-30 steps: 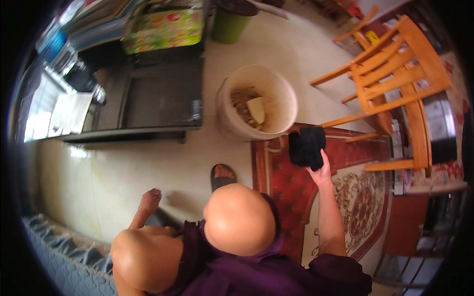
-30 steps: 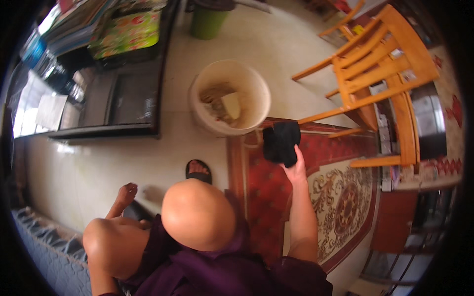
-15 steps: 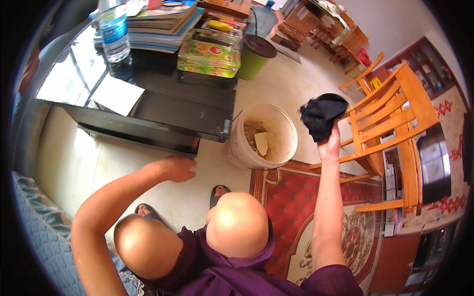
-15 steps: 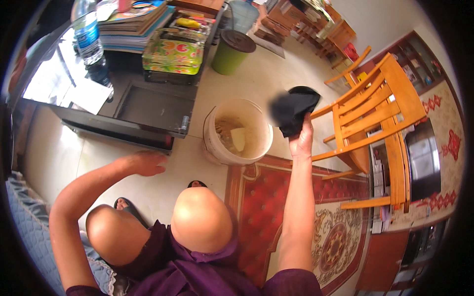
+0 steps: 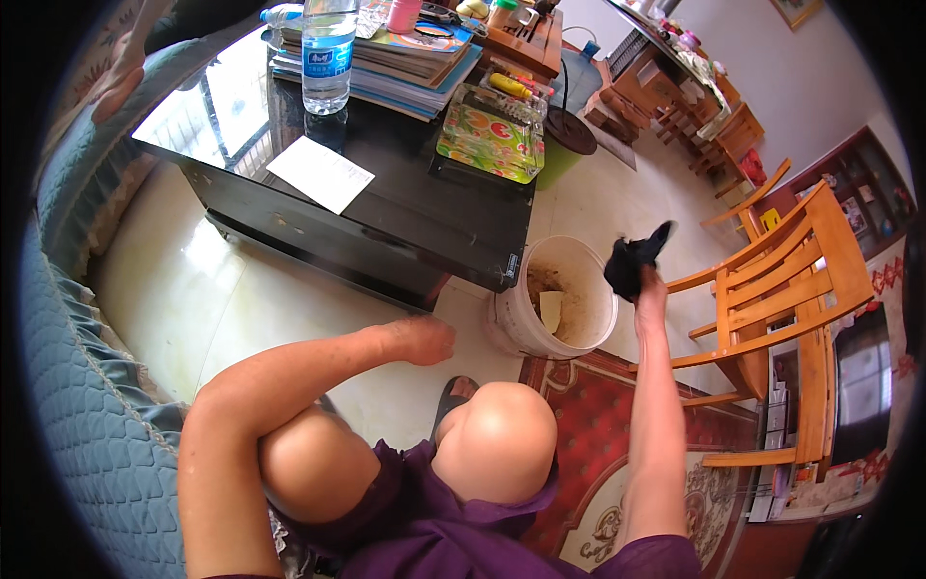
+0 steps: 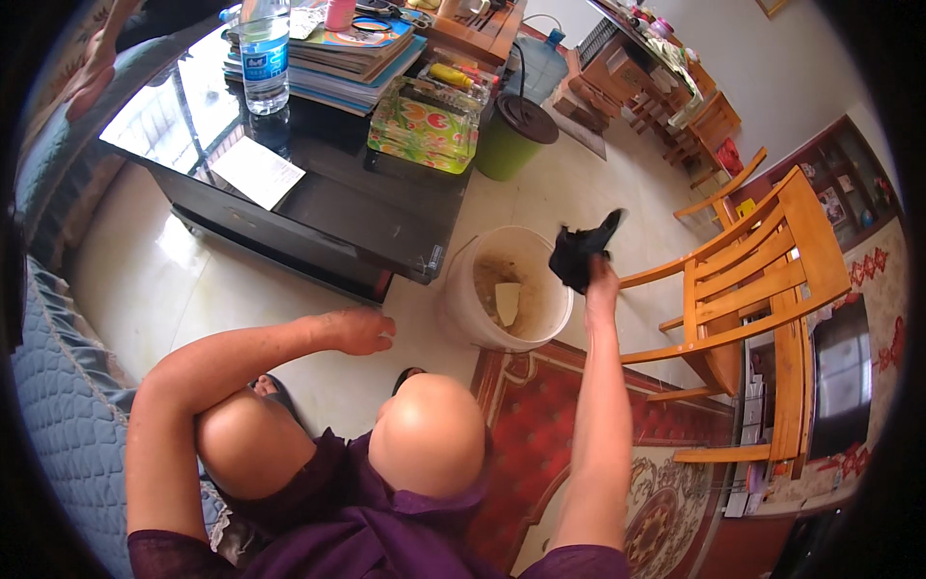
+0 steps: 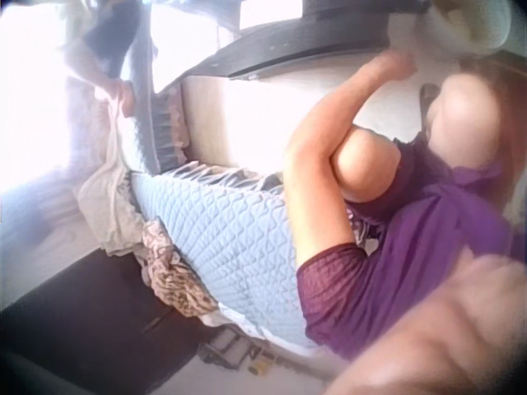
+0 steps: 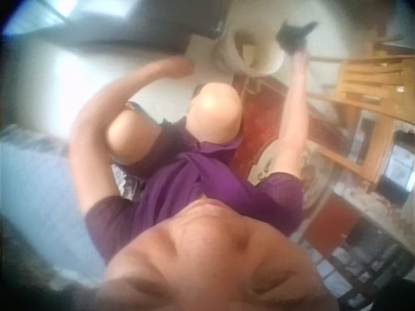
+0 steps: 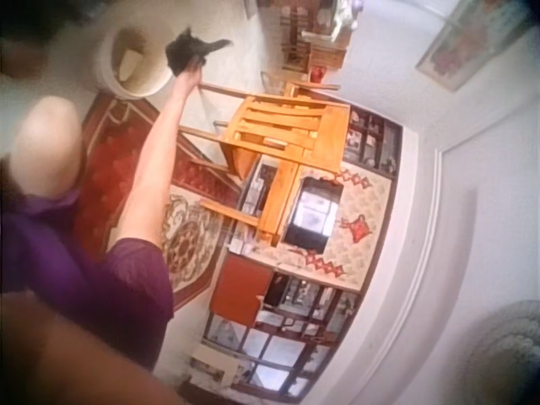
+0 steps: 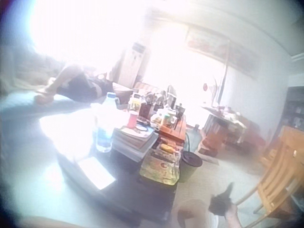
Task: The person wipes a small black cloth against a tiled floor, moving it in circles and back-and-forth motions around furniture and a bucket.
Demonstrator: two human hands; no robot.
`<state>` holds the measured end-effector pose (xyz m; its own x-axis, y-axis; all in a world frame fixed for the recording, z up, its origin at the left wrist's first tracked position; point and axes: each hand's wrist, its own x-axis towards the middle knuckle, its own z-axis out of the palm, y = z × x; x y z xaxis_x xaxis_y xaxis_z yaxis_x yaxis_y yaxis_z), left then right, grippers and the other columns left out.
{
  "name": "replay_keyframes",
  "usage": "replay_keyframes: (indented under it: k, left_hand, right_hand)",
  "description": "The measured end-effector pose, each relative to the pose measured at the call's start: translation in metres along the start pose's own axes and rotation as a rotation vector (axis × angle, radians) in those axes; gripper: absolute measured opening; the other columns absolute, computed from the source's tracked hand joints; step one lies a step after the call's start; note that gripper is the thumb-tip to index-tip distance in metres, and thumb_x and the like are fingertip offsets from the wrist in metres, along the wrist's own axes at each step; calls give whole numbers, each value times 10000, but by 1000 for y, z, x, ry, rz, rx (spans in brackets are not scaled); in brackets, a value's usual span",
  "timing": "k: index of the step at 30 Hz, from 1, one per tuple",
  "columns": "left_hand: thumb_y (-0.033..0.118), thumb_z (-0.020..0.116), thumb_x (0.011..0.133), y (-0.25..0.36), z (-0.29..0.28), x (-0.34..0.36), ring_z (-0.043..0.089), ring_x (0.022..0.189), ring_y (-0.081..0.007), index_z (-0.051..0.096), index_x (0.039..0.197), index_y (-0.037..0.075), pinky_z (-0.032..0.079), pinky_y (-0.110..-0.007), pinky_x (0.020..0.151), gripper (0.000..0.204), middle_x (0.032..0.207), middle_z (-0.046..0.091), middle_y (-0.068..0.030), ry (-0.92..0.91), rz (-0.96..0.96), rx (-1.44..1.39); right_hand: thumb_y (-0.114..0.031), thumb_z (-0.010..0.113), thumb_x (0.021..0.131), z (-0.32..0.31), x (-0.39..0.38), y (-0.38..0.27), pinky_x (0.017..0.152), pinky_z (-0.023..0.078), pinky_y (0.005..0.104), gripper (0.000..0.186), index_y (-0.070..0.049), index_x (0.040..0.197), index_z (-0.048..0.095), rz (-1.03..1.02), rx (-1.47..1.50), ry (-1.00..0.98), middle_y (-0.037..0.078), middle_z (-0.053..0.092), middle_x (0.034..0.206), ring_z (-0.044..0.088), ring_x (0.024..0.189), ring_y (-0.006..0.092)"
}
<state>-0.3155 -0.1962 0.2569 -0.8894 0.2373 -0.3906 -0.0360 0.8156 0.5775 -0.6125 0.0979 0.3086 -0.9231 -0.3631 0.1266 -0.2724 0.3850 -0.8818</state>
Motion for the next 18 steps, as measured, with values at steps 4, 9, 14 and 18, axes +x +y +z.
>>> replay_keyframes:
  k: [4,9,14,18]
  left_hand:
    - [287,522,847,-11,-4,-3,582,975,-367,592,1117,67,446,-434,861,355,1028,625,-203,78,37,-38]
    - [289,517,847,3,-3,-1,572,991,-373,591,1110,61,442,-438,862,355,1033,622,-208,8,-13,-21]
    - [211,496,823,-22,11,-2,597,881,-364,615,895,18,466,-435,775,239,912,629,-208,134,173,90]
    - [127,492,791,-17,-1,4,619,758,-364,636,698,-20,492,-427,677,226,779,629,-216,289,420,287]
  right_hand:
    - [-239,523,926,-6,-4,-32,730,478,280,318,19,1104,576,5,94,85,66,627,1005,580,840,138]
    - [-256,501,918,-48,15,3,816,452,301,378,47,1136,557,-31,-370,295,80,617,1046,561,928,160]
    - [-187,563,882,-36,-6,-32,866,410,293,352,-2,1181,541,-119,331,323,34,570,1121,519,965,135]
    - [-225,397,925,-23,-56,-53,903,447,321,330,-36,1155,540,-149,640,115,62,590,1127,570,1023,193]
